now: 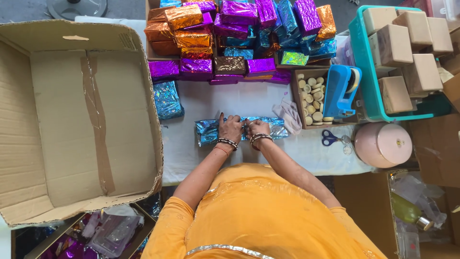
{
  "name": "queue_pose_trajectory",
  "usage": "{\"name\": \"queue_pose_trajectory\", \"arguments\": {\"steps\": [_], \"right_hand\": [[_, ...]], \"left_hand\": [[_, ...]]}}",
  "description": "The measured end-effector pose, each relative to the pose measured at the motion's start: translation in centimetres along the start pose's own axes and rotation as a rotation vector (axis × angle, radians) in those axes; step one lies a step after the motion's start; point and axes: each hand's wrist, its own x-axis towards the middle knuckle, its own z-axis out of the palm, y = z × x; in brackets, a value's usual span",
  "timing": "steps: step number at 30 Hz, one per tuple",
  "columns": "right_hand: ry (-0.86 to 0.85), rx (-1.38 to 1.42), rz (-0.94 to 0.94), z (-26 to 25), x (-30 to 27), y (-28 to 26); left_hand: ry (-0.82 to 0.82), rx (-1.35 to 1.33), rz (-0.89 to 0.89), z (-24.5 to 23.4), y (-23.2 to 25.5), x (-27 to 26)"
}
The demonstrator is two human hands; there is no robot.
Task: The person wipes a small cardboard box with a cloth, then wraps it in shiny blue foil paper. They fold the foil around the box, use scissors to trim the excess, and secure the package with tape. The wrapped box is placed on a stack of similar items, and the person proceeds to wipe another box.
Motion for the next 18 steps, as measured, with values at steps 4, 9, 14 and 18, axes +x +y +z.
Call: {"name": "queue_pose_trajectory", "arguments": {"steps": [4, 9, 14, 18], "right_hand": [[0.019, 0.014, -0.016, 1.2, -1.2, -4.0], [-0.079, 0.058, -0.085, 1.9, -0.8, -5.6], [-0.005, -0.04, 0.012, 0.8, -1.1, -2.2], [0.067, -0.175, 0.039, 0.3, -2.4, -1.6]], "left_hand": [[-0.026, -0.043, -0.018, -0.8, 0.3, 0.0], [-0.033, -0.053, -0.037, -0.8, 0.3, 0.1], [-0.029, -0.025, -0.015, -1.1, 0.2, 0.1], [-0.038, -0.02, -0.018, -1.4, 0.3, 0.0]]}}
